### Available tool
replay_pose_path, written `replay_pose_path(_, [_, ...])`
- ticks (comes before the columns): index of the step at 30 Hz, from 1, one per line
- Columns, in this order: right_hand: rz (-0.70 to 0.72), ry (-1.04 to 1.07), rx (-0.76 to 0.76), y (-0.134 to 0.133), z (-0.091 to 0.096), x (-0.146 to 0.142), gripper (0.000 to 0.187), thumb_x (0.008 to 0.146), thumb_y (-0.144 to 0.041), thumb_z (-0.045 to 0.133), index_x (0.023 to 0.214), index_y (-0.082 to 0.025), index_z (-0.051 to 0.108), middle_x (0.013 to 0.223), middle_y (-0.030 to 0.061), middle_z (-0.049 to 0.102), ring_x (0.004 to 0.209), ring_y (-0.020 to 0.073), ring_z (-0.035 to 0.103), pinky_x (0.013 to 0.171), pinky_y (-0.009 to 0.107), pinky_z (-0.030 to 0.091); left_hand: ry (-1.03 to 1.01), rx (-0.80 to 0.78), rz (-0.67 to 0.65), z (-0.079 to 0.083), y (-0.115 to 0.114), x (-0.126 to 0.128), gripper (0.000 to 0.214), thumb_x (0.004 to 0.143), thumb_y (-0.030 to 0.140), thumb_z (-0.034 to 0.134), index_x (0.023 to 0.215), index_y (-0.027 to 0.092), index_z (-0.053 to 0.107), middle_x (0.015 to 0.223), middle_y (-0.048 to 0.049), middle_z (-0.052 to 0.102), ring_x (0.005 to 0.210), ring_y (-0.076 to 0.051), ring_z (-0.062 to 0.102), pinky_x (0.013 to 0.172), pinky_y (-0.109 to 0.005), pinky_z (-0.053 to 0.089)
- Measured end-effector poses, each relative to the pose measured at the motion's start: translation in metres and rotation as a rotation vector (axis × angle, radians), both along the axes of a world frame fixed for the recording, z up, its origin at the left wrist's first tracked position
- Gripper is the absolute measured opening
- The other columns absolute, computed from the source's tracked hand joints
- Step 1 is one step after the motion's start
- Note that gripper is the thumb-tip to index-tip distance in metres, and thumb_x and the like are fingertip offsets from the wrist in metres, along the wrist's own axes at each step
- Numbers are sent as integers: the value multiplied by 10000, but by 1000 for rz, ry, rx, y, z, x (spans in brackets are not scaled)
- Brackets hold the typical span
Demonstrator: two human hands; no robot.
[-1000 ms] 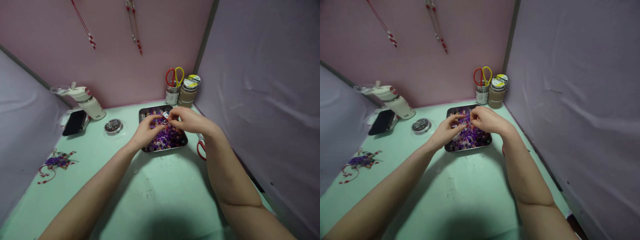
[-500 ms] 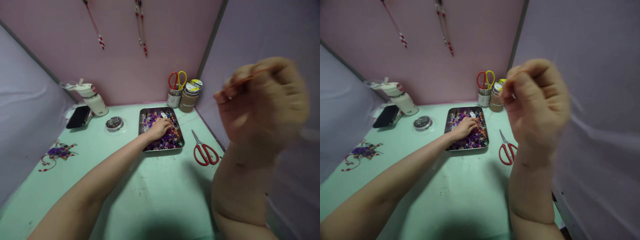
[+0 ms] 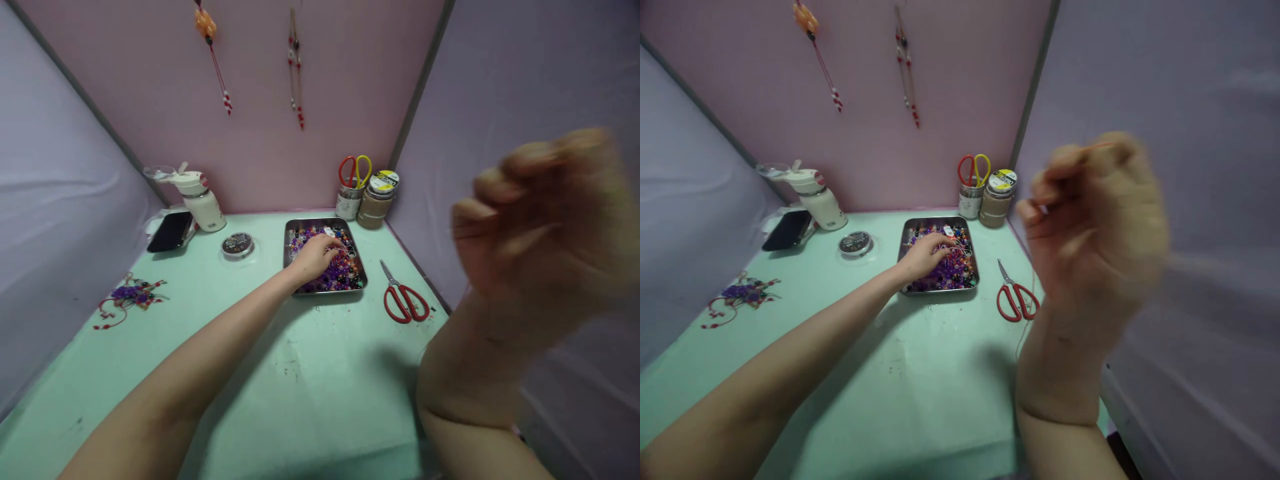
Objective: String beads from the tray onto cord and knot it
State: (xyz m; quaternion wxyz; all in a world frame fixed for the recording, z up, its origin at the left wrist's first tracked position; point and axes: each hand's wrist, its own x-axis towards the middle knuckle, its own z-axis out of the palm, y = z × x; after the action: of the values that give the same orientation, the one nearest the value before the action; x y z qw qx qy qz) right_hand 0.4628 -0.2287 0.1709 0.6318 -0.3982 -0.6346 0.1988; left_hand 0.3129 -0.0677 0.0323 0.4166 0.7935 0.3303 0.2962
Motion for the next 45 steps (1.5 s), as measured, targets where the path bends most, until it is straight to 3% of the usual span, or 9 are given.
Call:
replay_pose_path(2, [91,306,38,19,-4,-14,89,867,-392,564,859,-303,564,810,-23,593,750,129,624,591,254,519,-181,-275,-81,18,-25,-4,244,857,361,554,993,184,652,1078,-104,661,1054,-234,571,1004,-425,367])
replay_pose_path(6, [257,501,-182,51,-25,-37,176,776,-330,691,814,-242,544,826,-42,637,707,87,618,641,221,527,-468,-754,-300,48,-74,-19,535,878,594,416,1024,120,616,1028,-166,689,999,-249,639,971,-436,415])
replay_pose_path(10, [286,590,-322,72,-46,-57,192,740,-279,711,803,-219,539,795,-44,650,686,70,611,695,220,531,-504,-917,-313,58,-104,-52,505,863,583,467,963,118,636,994,-153,708,926,-240,674,978,-448,420])
replay_pose_path(13, [308,596,-426,78,-63,-80,195,722,-268,709,794,-206,539,769,-33,647,670,74,601,705,235,524,-470,-957,-267,58,-121,-82,261,863,361,587,992,139,639,989,-120,719,899,-207,685,976,-428,429])
replay_pose_path(17, [379,440,-588,68,-91,-120,184,714,-296,699,776,-191,561,789,-8,648,698,96,602,698,250,499,-530,-1008,-173,60,-137,-120,146,885,197,541,952,124,648,935,-106,728,872,-184,692,965,-409,457])
replay_pose_path(22, [365,337,-644,40,-129,-157,237,765,-389,656,886,-186,628,872,21,655,799,125,611,775,285,481,-740,-971,60,59,-134,-159,183,904,135,469,953,118,644,931,-90,727,876,-158,692,973,-382,478])
replay_pose_path(27, [423,343,-666,23,-152,-182,380,812,-544,574,897,-180,640,913,60,662,865,157,616,813,322,475,-844,-906,216,40,-118,-182,156,887,132,491,937,120,638,935,-87,726,915,-171,689,973,-375,479])
replay_pose_path(35, [231,168,-745,20,-154,-203,220,715,-383,678,754,-167,660,734,28,651,724,140,587,703,278,440,-907,-805,235,2,-109,-185,124,861,124,534,899,117,651,960,-98,725,971,-176,678,1010,-361,435])
replay_pose_path(45, [235,-79,-799,14,-161,-196,209,730,-362,618,744,-157,655,644,11,607,544,90,460,533,236,336,-1054,-884,346,-10,-83,-209,156,889,173,491,955,150,630,1019,-85,715,1068,-161,639,1020,-345,430])
